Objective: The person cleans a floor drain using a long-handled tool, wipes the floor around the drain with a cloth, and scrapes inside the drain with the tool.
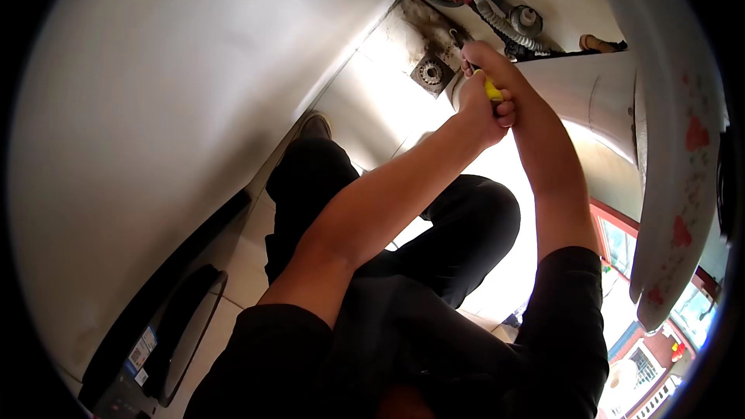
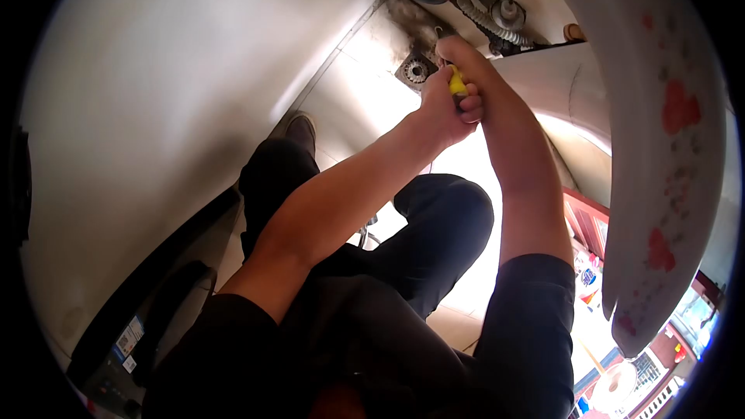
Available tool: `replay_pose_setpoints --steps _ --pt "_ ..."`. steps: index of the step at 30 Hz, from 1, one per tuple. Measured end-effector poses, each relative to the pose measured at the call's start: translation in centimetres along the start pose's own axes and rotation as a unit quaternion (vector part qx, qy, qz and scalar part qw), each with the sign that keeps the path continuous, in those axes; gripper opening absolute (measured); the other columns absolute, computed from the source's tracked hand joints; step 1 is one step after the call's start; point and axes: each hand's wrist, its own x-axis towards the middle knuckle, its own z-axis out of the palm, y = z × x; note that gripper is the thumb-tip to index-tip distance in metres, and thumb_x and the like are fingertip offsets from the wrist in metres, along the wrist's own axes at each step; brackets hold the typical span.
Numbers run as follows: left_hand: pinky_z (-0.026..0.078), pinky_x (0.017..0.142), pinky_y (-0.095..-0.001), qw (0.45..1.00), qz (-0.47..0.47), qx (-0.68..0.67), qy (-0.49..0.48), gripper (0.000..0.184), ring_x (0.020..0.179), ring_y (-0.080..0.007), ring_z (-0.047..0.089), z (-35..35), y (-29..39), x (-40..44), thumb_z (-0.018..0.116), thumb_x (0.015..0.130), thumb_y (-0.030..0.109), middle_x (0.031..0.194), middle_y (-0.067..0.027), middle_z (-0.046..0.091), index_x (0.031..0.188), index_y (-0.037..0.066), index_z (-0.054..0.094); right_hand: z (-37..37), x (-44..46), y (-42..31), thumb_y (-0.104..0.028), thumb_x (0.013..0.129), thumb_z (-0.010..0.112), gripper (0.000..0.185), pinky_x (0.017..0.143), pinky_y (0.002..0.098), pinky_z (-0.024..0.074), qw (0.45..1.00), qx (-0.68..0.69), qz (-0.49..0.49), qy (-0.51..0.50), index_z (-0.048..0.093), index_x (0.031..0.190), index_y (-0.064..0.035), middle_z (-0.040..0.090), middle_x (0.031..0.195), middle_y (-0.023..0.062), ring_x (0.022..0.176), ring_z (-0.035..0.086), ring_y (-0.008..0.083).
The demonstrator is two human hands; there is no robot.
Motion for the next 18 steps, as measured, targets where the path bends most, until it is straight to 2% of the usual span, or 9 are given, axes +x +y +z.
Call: replay_pose_setpoints --steps 2,5,7,9,13,16,18 --pt "0.024 0.034 -0.0255 1.000 0.001 0.018 -0.014 0.031 0.041 -0.0139 0.037 -0.6 0.4 0.6 0.037 0.096 0.034 0.061 -0.0051 0.049 0.078 0.010 0.044 -0.5 1.9 0.7 -0.006 0.080 0.046 0.013 0.043 0.0360 0.0377 1.000 0.015 -0.012 0.001 0.045 0.068 -0.0026 0.049 0.058 0.0133 0.044 0.045 0.0219" --pt "0.024 0.033 -0.0254 1.000 -0.015 -0.008 0.002 0.032 0.041 -0.0136 0.037 0.9 -0.4 -1.0 0.036 0.097 0.034 0.060 -0.0047 0.049 0.077 0.010 0.045 -1.0 2.2 1.3 -0.005 0.080 0.045 0.015 0.043 0.0387 0.0377 0.997 0.066 0.039 -0.008 0.048 0.066 -0.0008 0.049 0.057 0.0149 0.043 0.045 0.0239" --pt "0.024 0.033 -0.0256 1.000 -0.005 0.002 0.007 0.034 0.040 -0.0137 0.036 0.4 -0.1 -0.2 0.035 0.097 0.035 0.060 -0.0047 0.049 0.077 0.010 0.046 -0.6 0.5 -0.8 -0.011 0.080 0.046 0.029 0.065 0.0406 0.0492 0.977 -0.207 -0.038 0.021 0.068 0.066 0.0009 0.068 0.072 0.0171 0.070 0.067 0.0284" --pt "0.023 0.033 -0.0259 1.000 -0.005 -0.003 -0.015 0.035 0.040 -0.0137 0.036 0.0 0.5 -0.2 0.035 0.097 0.036 0.060 -0.0049 0.049 0.078 0.010 0.046 0.0 0.1 -1.0 -0.013 0.081 0.044 0.032 0.066 0.0398 0.0495 0.972 -0.216 -0.072 0.052 0.067 0.065 0.0009 0.068 0.071 0.0167 0.069 0.067 0.0291" --pt "0.023 0.032 -0.0260 1.000 0.017 0.003 -0.014 0.035 0.039 -0.0138 0.036 0.2 0.0 0.0 0.034 0.098 0.037 0.060 -0.0048 0.049 0.079 0.010 0.046 -0.1 0.8 -1.3 -0.015 0.083 0.044 0.033 0.068 0.0399 0.0502 0.963 -0.265 -0.049 0.014 0.069 0.067 0.0004 0.069 0.074 0.0174 0.070 0.067 0.0288" --pt "0.023 0.033 -0.0261 1.000 -0.009 -0.019 -0.018 0.034 0.040 -0.0141 0.037 0.0 -0.1 0.0 0.033 0.098 0.036 0.060 -0.0050 0.049 0.080 0.011 0.046 -0.1 0.8 -1.1 -0.016 0.083 0.045 0.033 0.070 0.0399 0.0505 0.976 -0.209 -0.022 0.052 0.070 0.070 0.0000 0.069 0.077 0.0176 0.074 0.068 0.0287" --pt "0.024 0.032 -0.0261 0.997 -0.012 -0.036 -0.063 0.034 0.040 -0.0139 0.037 0.8 0.0 -0.6 0.032 0.098 0.036 0.060 -0.0050 0.049 0.080 0.010 0.045 0.0 1.1 -1.5 -0.017 0.083 0.046 0.032 0.072 0.0411 0.0504 0.942 -0.329 -0.056 0.027 0.071 0.074 0.0003 0.070 0.080 0.0180 0.078 0.068 0.0297"
